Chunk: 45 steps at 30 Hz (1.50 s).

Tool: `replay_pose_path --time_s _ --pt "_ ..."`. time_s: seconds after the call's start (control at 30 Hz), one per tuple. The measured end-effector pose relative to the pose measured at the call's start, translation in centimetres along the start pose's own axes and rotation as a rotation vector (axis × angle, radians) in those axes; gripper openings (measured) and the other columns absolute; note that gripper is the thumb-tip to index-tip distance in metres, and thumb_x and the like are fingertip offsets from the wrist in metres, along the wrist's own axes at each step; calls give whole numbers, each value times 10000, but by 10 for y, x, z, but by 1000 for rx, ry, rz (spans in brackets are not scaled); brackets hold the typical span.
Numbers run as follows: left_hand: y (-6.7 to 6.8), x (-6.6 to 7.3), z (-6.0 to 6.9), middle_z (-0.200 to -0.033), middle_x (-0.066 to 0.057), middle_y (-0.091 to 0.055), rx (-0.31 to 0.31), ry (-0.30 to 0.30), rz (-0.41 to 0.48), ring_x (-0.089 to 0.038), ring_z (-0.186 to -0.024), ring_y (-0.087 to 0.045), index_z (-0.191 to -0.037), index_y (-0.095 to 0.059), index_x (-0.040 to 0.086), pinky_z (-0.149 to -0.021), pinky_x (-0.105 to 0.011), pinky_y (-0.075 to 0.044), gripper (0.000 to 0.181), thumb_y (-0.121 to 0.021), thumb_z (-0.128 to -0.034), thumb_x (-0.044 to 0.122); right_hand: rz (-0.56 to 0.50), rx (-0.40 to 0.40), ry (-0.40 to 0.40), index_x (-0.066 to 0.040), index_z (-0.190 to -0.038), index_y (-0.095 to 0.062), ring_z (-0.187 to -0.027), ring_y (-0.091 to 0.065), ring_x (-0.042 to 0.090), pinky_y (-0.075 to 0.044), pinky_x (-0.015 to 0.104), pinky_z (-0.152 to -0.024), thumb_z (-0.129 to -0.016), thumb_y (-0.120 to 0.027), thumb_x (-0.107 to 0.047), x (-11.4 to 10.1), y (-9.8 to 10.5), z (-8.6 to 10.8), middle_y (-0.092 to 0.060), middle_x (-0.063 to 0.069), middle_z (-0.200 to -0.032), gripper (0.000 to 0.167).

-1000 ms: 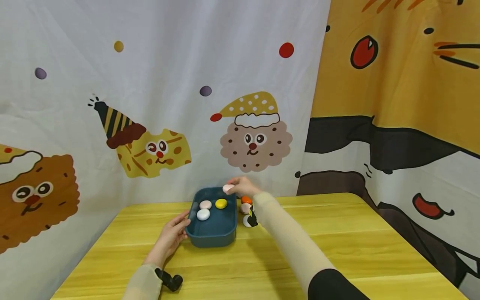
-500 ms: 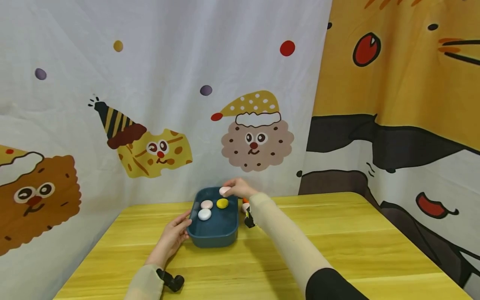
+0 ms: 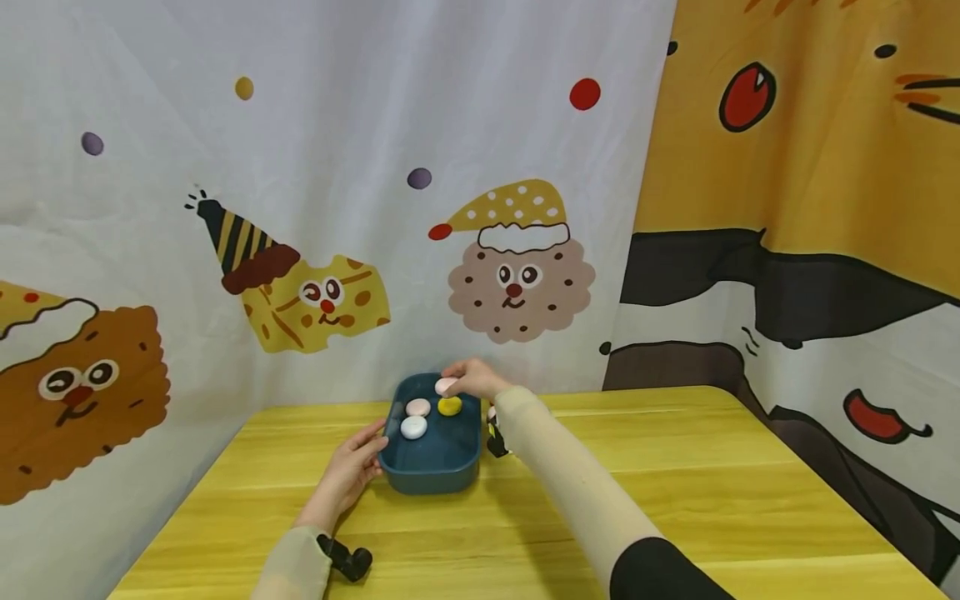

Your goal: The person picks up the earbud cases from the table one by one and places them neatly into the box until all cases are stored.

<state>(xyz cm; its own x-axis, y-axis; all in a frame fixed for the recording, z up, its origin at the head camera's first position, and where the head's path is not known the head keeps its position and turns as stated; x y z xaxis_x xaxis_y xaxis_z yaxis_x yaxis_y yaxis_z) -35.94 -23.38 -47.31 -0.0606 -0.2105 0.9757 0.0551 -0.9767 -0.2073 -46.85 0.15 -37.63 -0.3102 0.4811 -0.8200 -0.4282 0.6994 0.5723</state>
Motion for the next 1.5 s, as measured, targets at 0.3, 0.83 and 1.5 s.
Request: replay_pose_path --time_s 0.3,0.83,1.5 --pt "-1 0 -2 -961 -16 -508 -3 9 -1 -100 -551 -498 -1460 -439 66 -539 -222 -469 560 -638 -939 117 -2 -37 26 -10 -1361 -544 -1276 -471 307 -425 410 -1007 -905 -678 -117 0 2 0 -499 182 -1396 487" --pt "-1 -1 -4 -954 0 -516 -13 4 4 -99 -556 -495 -1473 -415 61 -541 -223 -472 556 -609 -953 98 -144 69 19 5 -1377 -523 -1225 -522 317 -415 486 -1010 -932 -654 -141 22 33 19 -507 207 -1381 487" --pt "0 0 -1 -972 -1 -512 -23 8 -14 -85 -589 -472 -1480 -402 61 -553 -208 -477 567 -613 -957 122 -391 158 -77 -3 -1359 -536 -1245 -470 382 -340 587 -1030 -947 -632 -198 95 57 83 -491 204 -1388 466"
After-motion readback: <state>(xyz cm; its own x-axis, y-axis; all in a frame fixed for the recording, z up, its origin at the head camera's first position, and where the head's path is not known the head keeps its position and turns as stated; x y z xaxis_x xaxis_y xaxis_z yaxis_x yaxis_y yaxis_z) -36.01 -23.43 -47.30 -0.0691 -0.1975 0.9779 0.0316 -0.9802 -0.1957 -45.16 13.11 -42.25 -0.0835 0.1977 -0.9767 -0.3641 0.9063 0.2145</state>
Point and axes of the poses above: each hand's wrist, its own z-axis away from the middle knuckle, its own y-axis out of the back of the hand, x = y × z, the point moved 2 cm from there along -z, towards the middle knuckle
